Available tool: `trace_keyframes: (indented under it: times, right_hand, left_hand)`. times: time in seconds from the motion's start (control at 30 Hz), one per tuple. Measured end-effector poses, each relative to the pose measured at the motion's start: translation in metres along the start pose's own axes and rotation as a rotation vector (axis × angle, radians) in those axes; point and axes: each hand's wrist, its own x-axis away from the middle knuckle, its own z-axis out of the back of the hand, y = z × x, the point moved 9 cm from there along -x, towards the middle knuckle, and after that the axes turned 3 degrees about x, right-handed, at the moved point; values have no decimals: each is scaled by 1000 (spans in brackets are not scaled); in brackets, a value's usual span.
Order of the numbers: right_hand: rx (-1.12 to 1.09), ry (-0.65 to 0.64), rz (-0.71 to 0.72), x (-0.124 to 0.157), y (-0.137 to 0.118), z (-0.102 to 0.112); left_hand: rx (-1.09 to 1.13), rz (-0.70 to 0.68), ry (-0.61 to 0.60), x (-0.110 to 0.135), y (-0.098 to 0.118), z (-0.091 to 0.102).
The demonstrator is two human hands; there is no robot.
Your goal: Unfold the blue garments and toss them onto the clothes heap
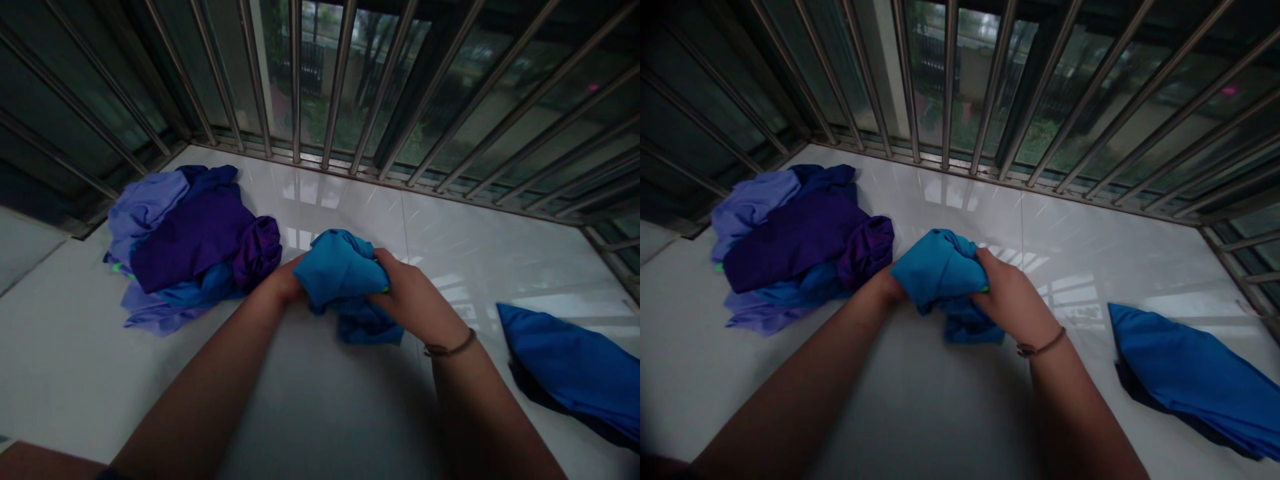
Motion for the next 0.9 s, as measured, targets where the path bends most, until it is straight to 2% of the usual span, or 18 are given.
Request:
trace_keyframes:
  times: [0.1,0.2,0.27,0.3,0.33,0.4,0.47,0.53,0.6,0.67,0.77,0.83,0.9]
  right_hand:
    - [97,183,-161,6,26,39]
    - [158,461,-509,27,67,84]
    - [138,556,-706,41,89,97]
    - [96,566,-750,44,96,97]
    - [21,562,-745,43,99,94]
    - [-239,526,-595,34,91,77]
    - [-573,393,-298,20,58,53]
    - [-817,160,9,14,10,31]
    - [-880,-17,182,17,-25,19]
    - [-780,-24,195,17,-33,20]
    - [-426,113,46,11,-9,34]
    - [-174,179,-53,9,15,41]
    - [34,193,-108,7,40,42]
  left_hand:
    - [-42,-2,-64,3,8,-19]
    - [-114,0,-123,7,16,-35]
    - [-187,92,-219,11,11,-45]
    - [-226,160,-298,15,5,-50]
    - [-268,229,-395,20,-2,-57]
    - [-354,319,-586,33,-13,-66]
    - [-433,319,-709,40,-17,-72]
    - [-450,266,-739,41,-17,-75]
    - [-395,221,-660,34,-15,-73]
    - [-338,132,-469,21,-9,-64]
    - [-409,-177,-78,3,23,-35]
    - [-496,-386,174,2,49,-13]
    - [-559,-491,366,5,65,5]
